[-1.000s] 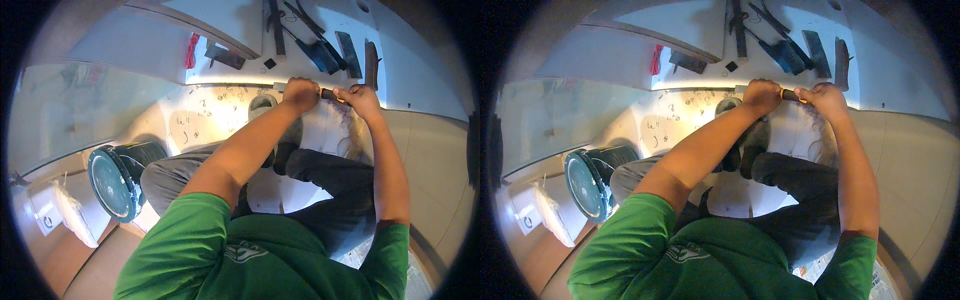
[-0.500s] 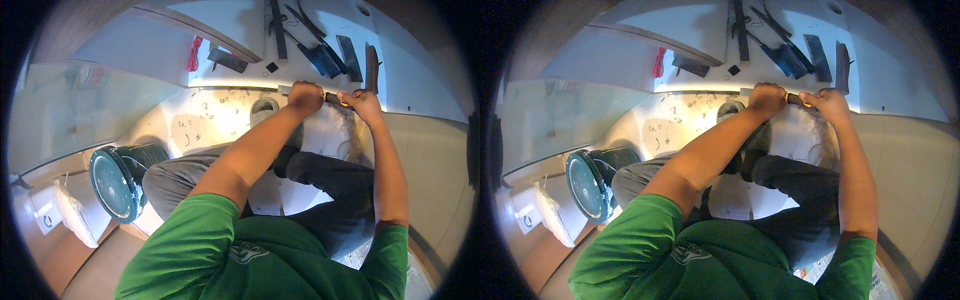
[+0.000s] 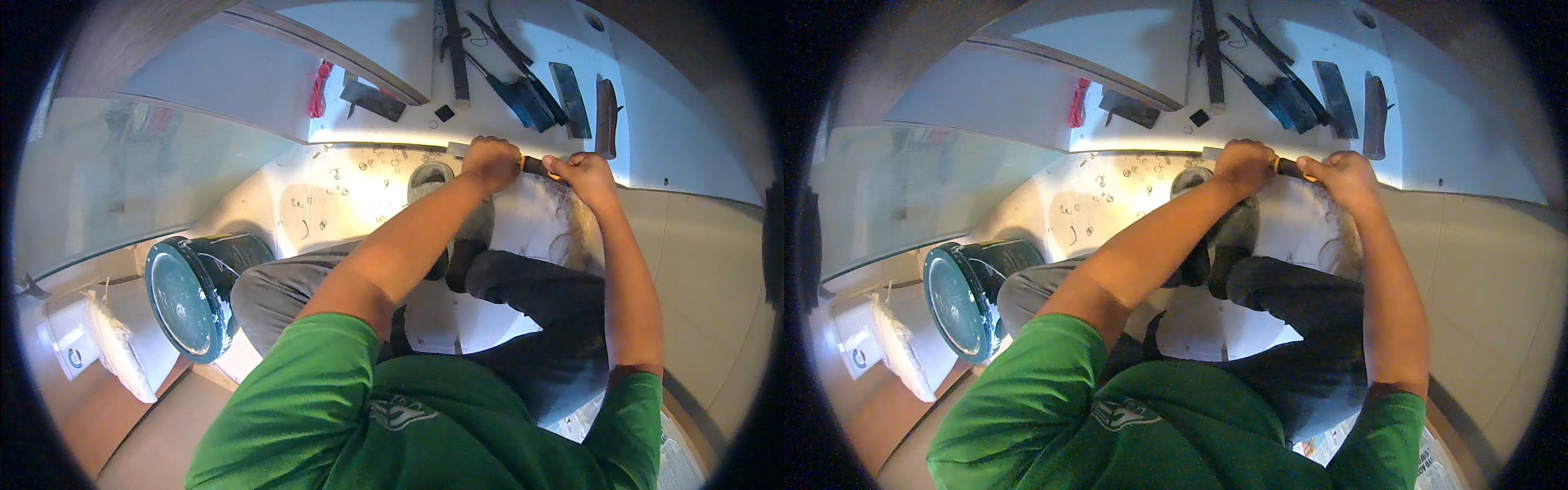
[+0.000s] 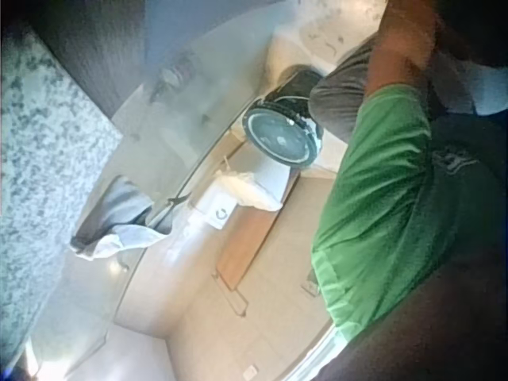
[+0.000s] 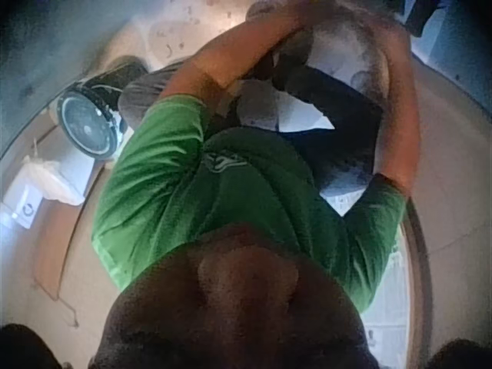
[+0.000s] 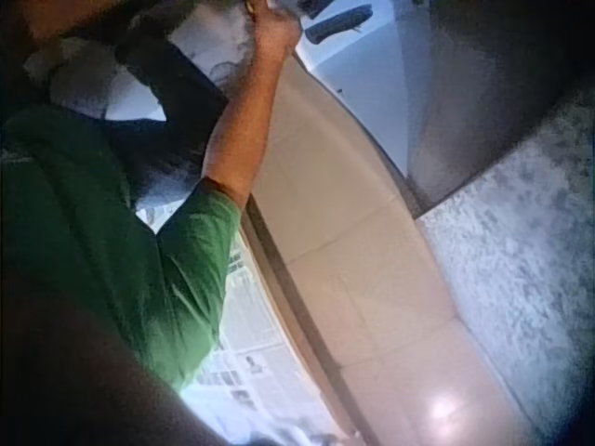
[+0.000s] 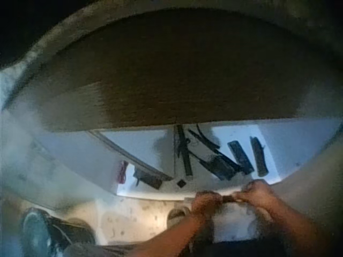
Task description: The person sits on the floor and uses a chisel to fit and adjust wooden trim pieces along the base of a cabinet. They repeatedly position, tap, and scrape the trim to align it with the cabinet edge.
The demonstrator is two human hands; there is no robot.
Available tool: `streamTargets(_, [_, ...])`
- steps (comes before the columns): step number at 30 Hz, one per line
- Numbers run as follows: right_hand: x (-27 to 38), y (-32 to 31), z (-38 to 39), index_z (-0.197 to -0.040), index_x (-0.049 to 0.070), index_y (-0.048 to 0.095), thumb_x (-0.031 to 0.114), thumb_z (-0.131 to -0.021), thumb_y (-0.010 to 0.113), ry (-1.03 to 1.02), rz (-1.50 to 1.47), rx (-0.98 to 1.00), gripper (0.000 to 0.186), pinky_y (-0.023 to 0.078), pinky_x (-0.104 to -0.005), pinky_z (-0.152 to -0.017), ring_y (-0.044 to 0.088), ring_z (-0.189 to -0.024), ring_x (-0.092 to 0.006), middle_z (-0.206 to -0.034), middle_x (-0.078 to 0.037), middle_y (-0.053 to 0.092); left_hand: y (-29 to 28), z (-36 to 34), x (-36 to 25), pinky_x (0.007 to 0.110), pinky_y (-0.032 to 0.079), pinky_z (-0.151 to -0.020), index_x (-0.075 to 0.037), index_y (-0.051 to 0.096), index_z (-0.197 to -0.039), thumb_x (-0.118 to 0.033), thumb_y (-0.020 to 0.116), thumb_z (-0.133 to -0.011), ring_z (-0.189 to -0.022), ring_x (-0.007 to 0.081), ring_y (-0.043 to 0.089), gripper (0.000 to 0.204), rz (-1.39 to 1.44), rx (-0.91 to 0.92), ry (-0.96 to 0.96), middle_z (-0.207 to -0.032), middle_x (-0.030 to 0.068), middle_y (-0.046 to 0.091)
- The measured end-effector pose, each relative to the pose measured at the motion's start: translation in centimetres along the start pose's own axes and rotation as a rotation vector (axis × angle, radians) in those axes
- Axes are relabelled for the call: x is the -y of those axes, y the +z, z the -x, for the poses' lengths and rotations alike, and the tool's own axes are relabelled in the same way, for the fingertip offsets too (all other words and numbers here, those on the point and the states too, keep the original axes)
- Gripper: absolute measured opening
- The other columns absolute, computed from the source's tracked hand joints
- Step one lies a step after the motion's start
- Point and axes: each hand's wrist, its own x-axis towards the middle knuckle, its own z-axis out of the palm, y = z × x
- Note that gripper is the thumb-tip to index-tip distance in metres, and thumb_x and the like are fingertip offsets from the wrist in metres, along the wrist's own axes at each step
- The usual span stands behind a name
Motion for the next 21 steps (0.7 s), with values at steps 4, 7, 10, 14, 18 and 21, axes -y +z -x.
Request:
streamTargets(4, [1.7, 0.0, 0.5, -0.062, 0.001, 0.068, 0.064, -0.078, 0.083, -0.014, -0.035, -0.026, 0.066, 0.043, -0.0346, -0.057, 0.052, -0.055, -0.0164, -0.057, -0.005, 0.058, 0.6, -0.1, 0.2, 0.046, 0.058, -0.08, -0.014, 0.076, -0.079, -0.026, 0.068, -0.081, -0.084, 0.0331, 0.074, 0.015, 0.015, -0.057, -0.023, -0.085, 0.0127, 0.076])
streamTargets(7, [1.6, 0.9, 0.4, -0.065, 0.002, 0.071, 0.064, -0.077, 0.083, -0.035, -0.055, -0.027, 0.065, 0.044, -0.0338, -0.058, 0.055, -0.057, -0.0166, -0.059, -0.006, 0.061, 0.3, 0.1, 0.4, 0.046, 0.058, -0.08, -0.014, 0.076, -0.079, -0.027, 0.068, -0.082, -0.083, 0.0328, 0.074, 0.016, 0.035, -0.013, -0.027, -0.085, 0.0134, 0.076])
streamTargets(10, [0.2, -0.4, -0.1, -0.07, 0.002, 0.076, 0.072, -0.073, 0.08, 0.022, -0.053, 0.018, 0.071, 0.052, -0.041, -0.065, 0.065, -0.062, -0.0277, -0.064, -0.015, 0.067, 0.9, -0.1, 0.7, 0.046, 0.058, -0.08, -0.014, 0.076, -0.08, -0.028, 0.067, -0.084, -0.083, 0.0331, 0.074, 0.017, 0.045, -0.054, 0.011, -0.086, 0.0138, 0.076])
streamTargets(14, [0.9, 1.0, 0.1, -0.071, 0.002, 0.076, 0.074, -0.073, 0.079, -0.009, 0.035, -0.006, 0.072, 0.053, -0.0431, -0.067, 0.066, -0.065, -0.0307, -0.066, -0.016, 0.068, -0.1, 0.2, 0.8, 0.046, 0.057, -0.081, -0.014, 0.076, -0.081, -0.028, 0.067, -0.085, -0.084, 0.034, 0.074, 0.017, 0.02, -0.005, -0.026, -0.089, 0.0136, 0.076])
streamTargets(18, [1.1, 0.7, 0.3, -0.07, 0.002, 0.074, 0.075, -0.074, 0.077, 0.012, -0.026, -0.014, 0.073, 0.053, -0.0447, -0.068, 0.067, -0.066, -0.0332, -0.066, -0.018, 0.067, 0.8, -0.7, 0.4, 0.046, 0.056, -0.083, -0.014, 0.077, -0.083, -0.029, 0.067, -0.085, -0.087, 0.0336, 0.073, 0.017, 0.043, -0.009, -0.019, -0.09, 0.0136, 0.076])
streamTargets(21, [0.9, 0.6, 0.0, -0.068, 0.002, 0.073, 0.075, -0.074, 0.077, 0.043, 0.011, 0.028, 0.073, 0.053, -0.0448, -0.067, 0.067, -0.067, -0.0329, -0.065, -0.018, 0.067, -0.6, 0.3, 1.3, 0.046, 0.056, -0.084, -0.014, 0.077, -0.083, -0.029, 0.068, -0.084, -0.089, 0.0339, 0.073, 0.018, -0.009, 0.043, 0.0, -0.089, 0.0143, 0.075])
